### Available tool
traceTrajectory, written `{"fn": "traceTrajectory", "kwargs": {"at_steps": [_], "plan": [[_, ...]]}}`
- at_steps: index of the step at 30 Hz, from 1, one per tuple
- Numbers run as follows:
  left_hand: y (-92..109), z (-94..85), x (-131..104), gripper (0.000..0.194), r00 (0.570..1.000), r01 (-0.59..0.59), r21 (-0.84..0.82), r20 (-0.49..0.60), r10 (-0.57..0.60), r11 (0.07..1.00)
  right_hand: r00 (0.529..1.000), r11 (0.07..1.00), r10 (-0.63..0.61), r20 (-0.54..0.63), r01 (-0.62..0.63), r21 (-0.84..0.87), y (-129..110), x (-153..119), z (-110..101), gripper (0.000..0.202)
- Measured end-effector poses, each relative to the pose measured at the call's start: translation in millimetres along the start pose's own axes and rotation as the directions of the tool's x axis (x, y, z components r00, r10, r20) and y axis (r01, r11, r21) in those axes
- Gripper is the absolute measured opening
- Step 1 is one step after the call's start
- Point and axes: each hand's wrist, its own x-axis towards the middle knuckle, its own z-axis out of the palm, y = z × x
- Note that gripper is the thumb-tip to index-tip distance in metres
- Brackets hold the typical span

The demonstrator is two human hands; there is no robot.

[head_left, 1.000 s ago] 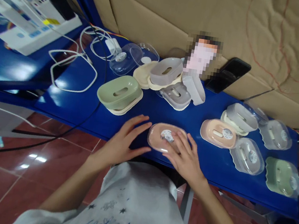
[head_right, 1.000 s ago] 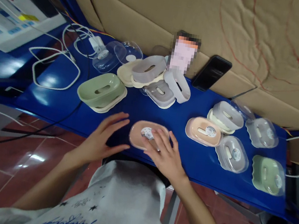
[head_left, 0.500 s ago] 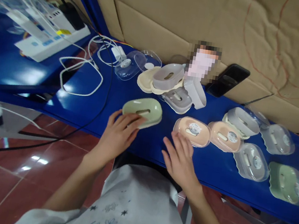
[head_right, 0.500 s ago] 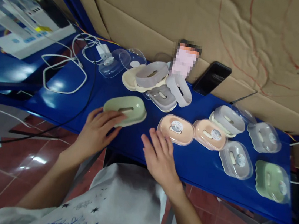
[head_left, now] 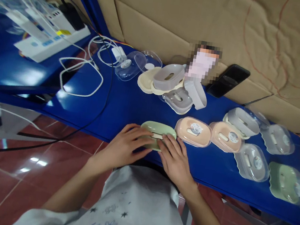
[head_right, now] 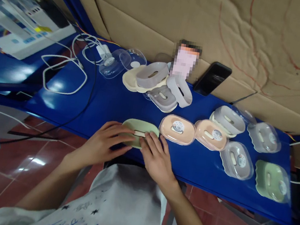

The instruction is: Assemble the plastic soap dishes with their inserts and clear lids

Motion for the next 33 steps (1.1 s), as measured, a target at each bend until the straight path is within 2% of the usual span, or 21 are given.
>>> {"fn": "traceTrajectory", "kwargs": {"at_steps": [4,7,10,14,16,18,20,23,29,31,33], "plan": [[-23.5,-12.3,48.7,0.028,0.971,0.148,0.096,-0.204,-0.127,0.984,1.0,1.0,0.012,-0.007,-0.012,-0.025,-3.0,-2.6,0.2,0.043],[-40.9,-18.3,88.8,0.033,0.946,0.258,0.195,-0.25,-0.206,0.946,0.999,0.998,0.037,-0.015,-0.038,-0.049,-3.8,-5.0,-1.1,0.048],[-42.6,-12.9,112.0,0.024,0.952,0.279,0.277,-0.208,-0.226,0.92,0.997,0.997,0.071,-0.007,-0.071,-0.026,-3.8,-7.1,-0.6,0.049],[-29.9,7.2,120.0,0.025,0.98,0.196,0.475,-0.086,-0.177,0.858,0.993,0.993,0.119,0.008,-0.119,0.004,-3.5,-7.3,1.1,0.047],[-26.6,14.1,121.7,0.034,0.981,0.185,0.539,-0.058,-0.183,0.821,0.993,0.993,0.116,0.004,-0.116,0.009,-3.2,-6.8,1.2,0.046],[-26.7,15.7,123.4,0.031,0.98,0.188,0.561,-0.051,-0.193,0.806,0.994,0.994,0.111,-0.002,-0.111,0.017,-2.8,-6.5,0.8,0.045],[-27.9,13.1,124.2,0.026,0.979,0.201,0.56,-0.076,-0.192,0.803,0.994,0.993,0.113,-0.004,-0.113,0.025,-2.5,-6.4,0.5,0.045],[-27.8,8.1,123.0,0.03,0.972,0.233,0.556,-0.138,-0.188,0.798,0.993,0.993,0.115,-0.002,-0.115,0.037,-2.2,-6.4,0.6,0.045],[-33.3,10.1,126.6,0.037,0.973,0.2,0.561,-0.021,-0.228,0.803,0.993,0.991,0.119,0.0,-0.119,0.063,-2.0,-5.8,0.3,0.045],[-36.6,8.7,125.6,0.035,0.97,0.234,0.514,-0.069,-0.232,0.825,0.993,0.99,0.12,0.005,-0.121,0.074,-1.9,-5.8,-0.8,0.046],[-37.2,4.0,118.4,0.034,0.959,0.279,0.419,-0.164,-0.231,0.864,0.992,0.987,0.13,0.008,-0.13,0.092,-1.6,-5.8,-2.1,0.046]]}}
